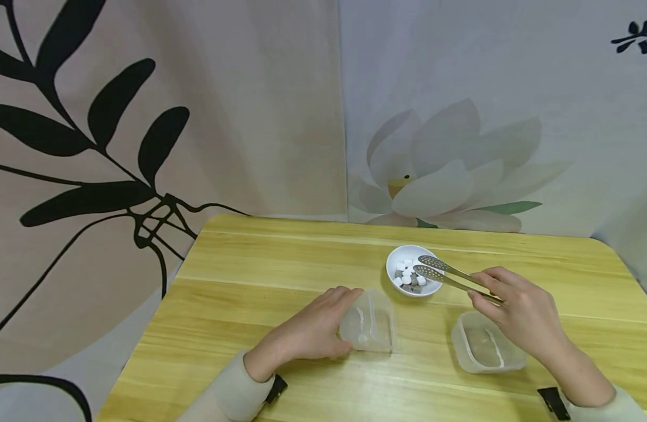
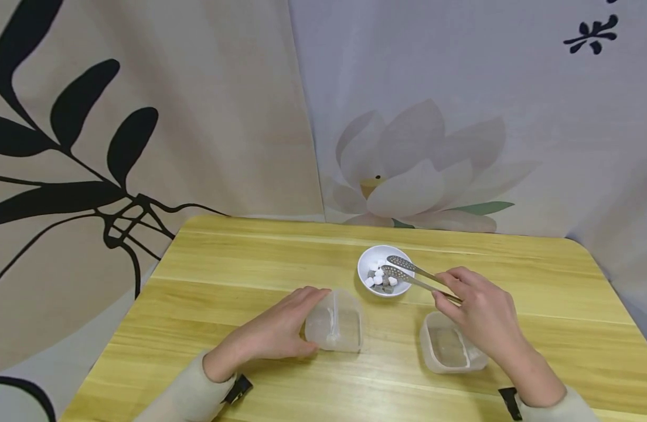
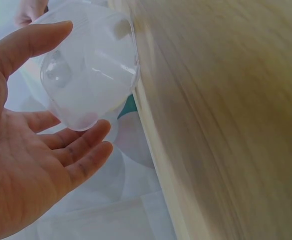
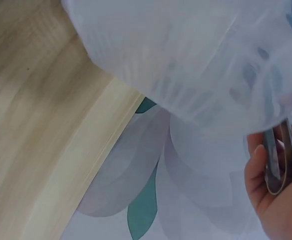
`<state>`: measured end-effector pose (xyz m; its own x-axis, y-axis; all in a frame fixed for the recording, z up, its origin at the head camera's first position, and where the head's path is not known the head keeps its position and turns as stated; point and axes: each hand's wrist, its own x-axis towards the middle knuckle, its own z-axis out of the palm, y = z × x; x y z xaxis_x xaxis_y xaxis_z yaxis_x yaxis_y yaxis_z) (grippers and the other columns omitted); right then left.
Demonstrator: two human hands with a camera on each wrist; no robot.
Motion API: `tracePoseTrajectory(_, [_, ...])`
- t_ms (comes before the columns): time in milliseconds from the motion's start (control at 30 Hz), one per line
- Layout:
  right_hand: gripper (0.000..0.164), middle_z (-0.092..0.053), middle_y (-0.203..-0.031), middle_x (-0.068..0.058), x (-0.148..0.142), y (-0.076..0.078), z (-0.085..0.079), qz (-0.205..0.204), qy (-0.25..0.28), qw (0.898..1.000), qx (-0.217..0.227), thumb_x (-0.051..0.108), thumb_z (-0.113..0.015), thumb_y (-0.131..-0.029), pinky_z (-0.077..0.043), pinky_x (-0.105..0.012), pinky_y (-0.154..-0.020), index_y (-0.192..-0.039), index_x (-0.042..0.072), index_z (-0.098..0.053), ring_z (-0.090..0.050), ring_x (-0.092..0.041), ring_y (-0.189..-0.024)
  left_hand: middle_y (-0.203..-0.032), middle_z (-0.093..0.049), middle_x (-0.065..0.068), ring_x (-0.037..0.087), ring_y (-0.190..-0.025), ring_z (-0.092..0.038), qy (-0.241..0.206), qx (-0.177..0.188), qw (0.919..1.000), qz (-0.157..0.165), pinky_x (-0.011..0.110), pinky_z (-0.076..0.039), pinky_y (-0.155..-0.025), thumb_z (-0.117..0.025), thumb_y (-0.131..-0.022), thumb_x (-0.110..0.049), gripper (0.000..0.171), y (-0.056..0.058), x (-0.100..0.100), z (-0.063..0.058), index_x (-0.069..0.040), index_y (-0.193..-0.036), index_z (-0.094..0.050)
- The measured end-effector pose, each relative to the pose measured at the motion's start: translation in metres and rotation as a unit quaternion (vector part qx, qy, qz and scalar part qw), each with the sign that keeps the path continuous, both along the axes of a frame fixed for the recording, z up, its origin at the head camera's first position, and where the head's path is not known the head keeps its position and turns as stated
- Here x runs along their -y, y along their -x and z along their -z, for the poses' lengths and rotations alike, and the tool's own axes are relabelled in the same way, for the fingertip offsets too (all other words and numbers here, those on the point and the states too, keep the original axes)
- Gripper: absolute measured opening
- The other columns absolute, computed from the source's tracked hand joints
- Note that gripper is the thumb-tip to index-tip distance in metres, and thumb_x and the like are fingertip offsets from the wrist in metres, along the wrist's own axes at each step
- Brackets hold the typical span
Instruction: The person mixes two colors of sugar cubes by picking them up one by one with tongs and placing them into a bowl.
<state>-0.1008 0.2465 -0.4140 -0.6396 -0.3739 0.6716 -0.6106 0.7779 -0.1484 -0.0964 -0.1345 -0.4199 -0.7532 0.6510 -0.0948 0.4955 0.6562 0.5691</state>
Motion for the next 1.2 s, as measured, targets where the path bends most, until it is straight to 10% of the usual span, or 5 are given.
tracePoseTrajectory(1200, [0.049,-0.072,-0.099,0.008,0.025,-0.019,-0.004,-0.123,0.000,0.992,0.032,0.054,-0.051,-0.105,-0.055,-0.019,-0.065,-0.099,0.015,-0.080,-0.070,-0.013,-0.083,-0.149,-0.048,0.004,0.019,-0.133,-0.047,0.001,-0.002,1.0000,-0.001,0.041,-0.042,-0.114,-0.086,-0.078,-0.019,0.100,-0.001,0.000,0.002,-0.010,-0.162,-0.033])
